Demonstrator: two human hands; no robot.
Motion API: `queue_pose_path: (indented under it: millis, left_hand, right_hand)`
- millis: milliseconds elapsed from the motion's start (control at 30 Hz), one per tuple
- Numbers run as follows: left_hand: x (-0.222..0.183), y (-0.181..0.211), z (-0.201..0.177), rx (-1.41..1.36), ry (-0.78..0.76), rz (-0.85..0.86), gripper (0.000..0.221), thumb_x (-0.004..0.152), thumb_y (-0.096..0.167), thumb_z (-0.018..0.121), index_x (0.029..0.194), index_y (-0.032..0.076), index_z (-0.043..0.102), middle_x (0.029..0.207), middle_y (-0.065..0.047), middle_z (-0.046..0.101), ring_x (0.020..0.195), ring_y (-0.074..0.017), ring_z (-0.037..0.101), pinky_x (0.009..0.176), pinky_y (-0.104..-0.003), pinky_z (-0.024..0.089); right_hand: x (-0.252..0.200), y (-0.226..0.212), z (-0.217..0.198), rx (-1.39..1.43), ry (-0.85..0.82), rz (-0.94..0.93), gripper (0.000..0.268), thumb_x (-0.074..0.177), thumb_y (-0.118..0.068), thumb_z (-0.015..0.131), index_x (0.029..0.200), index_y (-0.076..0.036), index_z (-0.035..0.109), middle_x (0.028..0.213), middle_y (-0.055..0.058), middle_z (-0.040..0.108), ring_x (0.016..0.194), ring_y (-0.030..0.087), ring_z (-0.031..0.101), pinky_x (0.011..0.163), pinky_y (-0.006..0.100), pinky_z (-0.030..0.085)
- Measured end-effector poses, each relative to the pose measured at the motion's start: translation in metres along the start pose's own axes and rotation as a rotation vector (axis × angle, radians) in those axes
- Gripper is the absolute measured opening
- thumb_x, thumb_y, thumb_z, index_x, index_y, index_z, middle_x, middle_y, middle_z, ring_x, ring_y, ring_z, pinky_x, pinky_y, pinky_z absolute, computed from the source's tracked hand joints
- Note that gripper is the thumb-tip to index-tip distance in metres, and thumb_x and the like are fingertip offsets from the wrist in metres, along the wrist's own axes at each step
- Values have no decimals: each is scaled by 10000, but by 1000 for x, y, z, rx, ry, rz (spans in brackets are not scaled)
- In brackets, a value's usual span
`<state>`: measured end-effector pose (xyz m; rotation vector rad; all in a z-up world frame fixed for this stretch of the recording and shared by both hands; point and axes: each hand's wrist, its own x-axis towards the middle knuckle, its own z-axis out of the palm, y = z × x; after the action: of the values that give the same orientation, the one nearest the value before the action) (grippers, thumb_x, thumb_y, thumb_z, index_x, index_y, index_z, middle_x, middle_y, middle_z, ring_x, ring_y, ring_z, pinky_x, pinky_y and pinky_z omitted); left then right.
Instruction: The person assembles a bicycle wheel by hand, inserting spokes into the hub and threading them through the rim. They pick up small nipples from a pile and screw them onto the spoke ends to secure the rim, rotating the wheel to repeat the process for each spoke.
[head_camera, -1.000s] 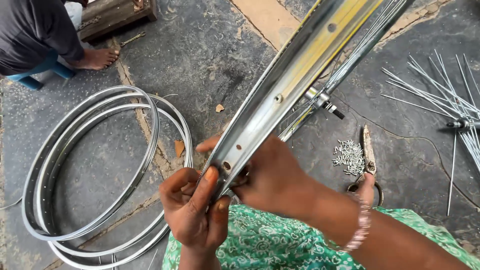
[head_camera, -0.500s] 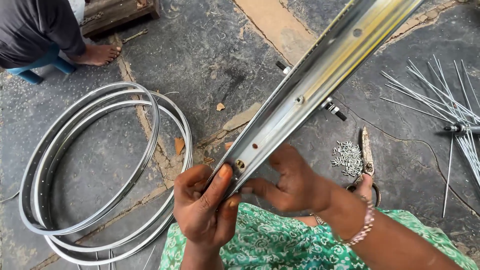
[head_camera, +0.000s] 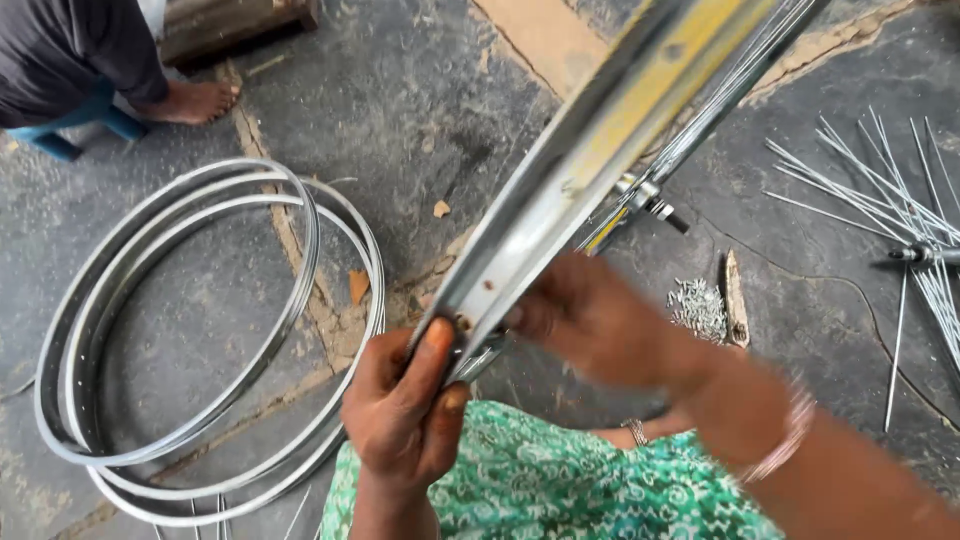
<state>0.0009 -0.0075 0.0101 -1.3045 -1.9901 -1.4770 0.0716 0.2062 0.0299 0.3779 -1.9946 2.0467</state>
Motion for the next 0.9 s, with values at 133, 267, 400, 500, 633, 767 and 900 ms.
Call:
queue_pose_path:
  millis: [133,267,400,500,633,767,900]
  left_hand:
    - [6,4,5,55,-41,79,347,982,204,699,1298,64,677,1021,-151,683,801,-204,684,695,-303,540]
    - [5,3,6,91,-56,105,340,976,238,691,1289,104,689,956,-119,672,763,-200,671,663,-305,519]
    - [4,4,7,97,-53,121,323,1006,268,672,1295,126,693,949,-113,671,747,-185,657,651,-297,507]
    - [3,5,10,91,-41,101,332,1014,275,663,1308,122,689,947,-109,675,749,-175,658,649,-290,505]
    - [2,5,10,96,-24,55,351,1021,272,659,1324,95,675,962,-125,669,772,-178,664,654,-283,508]
    - [-3,-6,5,102,8,23,355,1031,272,652,1322,69,672,970,-132,676,778,-174,674,652,-277,513]
    - [-3,-3,5,64,25,1,371,1048,300,648,1323,52,673,994,-138,677,808,-176,674,658,-268,513]
  right_hand:
    - [35,-52,-28,-96,-383,-12,342,994,-130,703,1307,-28,609,1206,41,670,1132,130,669,971,290,597]
    - [34,-46,-15,26,-483,259,487,929,-127,725,1384,-74,560,1090,72,642,984,117,632,823,278,577]
    - [14,-18,10,-718,-106,-117,291,941,-191,722,1201,-75,660,1076,114,669,918,203,702,746,314,584]
    - [12,-7,18,-902,114,-374,483,909,-163,753,1345,-11,610,1058,109,665,889,241,683,709,370,559]
    - [12,2,42,-821,393,-306,455,917,-199,800,1336,-124,636,1073,30,725,888,188,729,733,367,578]
    - [10,-18,32,-539,210,-286,394,837,-75,713,1211,-132,603,1394,133,697,1034,218,729,870,350,588]
    - [12,-40,15,169,-71,-35,618,898,-116,698,1473,-111,474,1456,66,578,1306,231,573,1128,333,487]
